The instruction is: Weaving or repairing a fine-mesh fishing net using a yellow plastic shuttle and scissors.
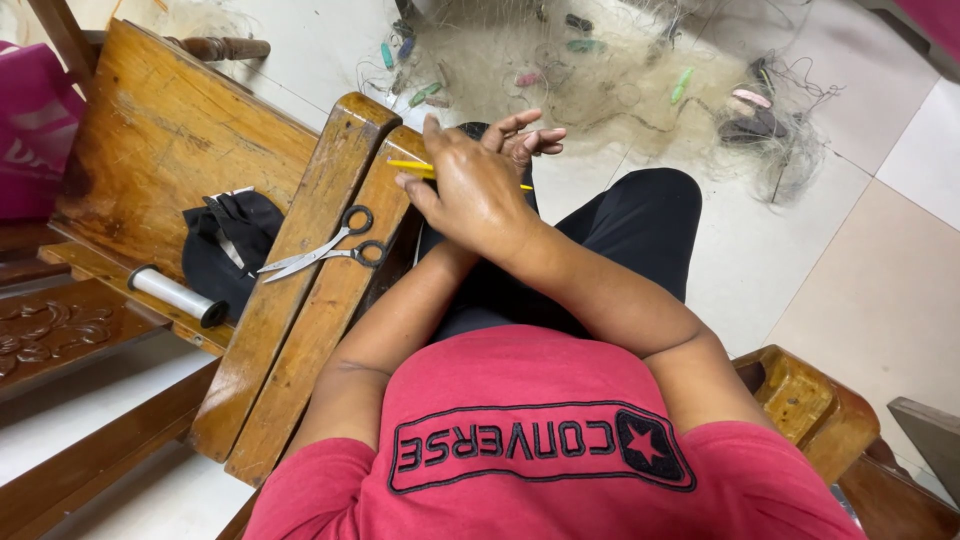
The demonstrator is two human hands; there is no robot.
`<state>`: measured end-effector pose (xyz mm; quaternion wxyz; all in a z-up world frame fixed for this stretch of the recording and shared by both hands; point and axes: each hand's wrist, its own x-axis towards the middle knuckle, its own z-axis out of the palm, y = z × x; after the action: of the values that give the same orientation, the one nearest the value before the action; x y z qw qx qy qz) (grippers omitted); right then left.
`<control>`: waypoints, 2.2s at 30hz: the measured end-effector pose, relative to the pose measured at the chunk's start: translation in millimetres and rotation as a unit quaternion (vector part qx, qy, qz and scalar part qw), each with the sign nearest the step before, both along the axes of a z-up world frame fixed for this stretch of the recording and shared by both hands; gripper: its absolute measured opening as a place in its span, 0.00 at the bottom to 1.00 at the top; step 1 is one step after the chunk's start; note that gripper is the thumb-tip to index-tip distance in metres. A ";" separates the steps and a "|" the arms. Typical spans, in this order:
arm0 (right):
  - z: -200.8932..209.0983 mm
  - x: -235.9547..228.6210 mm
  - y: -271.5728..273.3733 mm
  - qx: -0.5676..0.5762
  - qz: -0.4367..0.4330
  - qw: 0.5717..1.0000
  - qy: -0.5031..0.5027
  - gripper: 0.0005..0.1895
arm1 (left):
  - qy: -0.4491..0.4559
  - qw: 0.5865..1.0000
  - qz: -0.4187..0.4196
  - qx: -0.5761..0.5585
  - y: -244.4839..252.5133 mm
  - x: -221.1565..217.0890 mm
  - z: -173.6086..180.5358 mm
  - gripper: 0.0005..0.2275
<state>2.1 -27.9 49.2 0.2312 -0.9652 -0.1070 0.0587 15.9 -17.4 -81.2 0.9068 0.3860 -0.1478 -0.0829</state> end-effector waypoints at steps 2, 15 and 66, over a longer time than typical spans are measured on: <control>5.5 -10.8 3.2 -0.020 0.001 1.000 -0.019 0.37 | 0.004 1.000 0.013 0.026 7.3 -3.9 13.8 0.18; 5.7 -42.5 -6.3 -0.009 0.095 0.995 0.028 0.41 | -0.080 0.986 0.128 0.065 2.0 -2.4 6.4 0.12; 71.7 -68.9 -63.5 0.295 0.134 0.943 -0.072 0.30 | -0.145 0.979 0.060 0.131 18.7 16.6 58.3 0.16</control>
<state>-66.9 -91.4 120.9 0.4868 -0.8323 -0.2645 -0.0146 32.6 1.3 -22.9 0.8205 0.5179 -0.2420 0.0093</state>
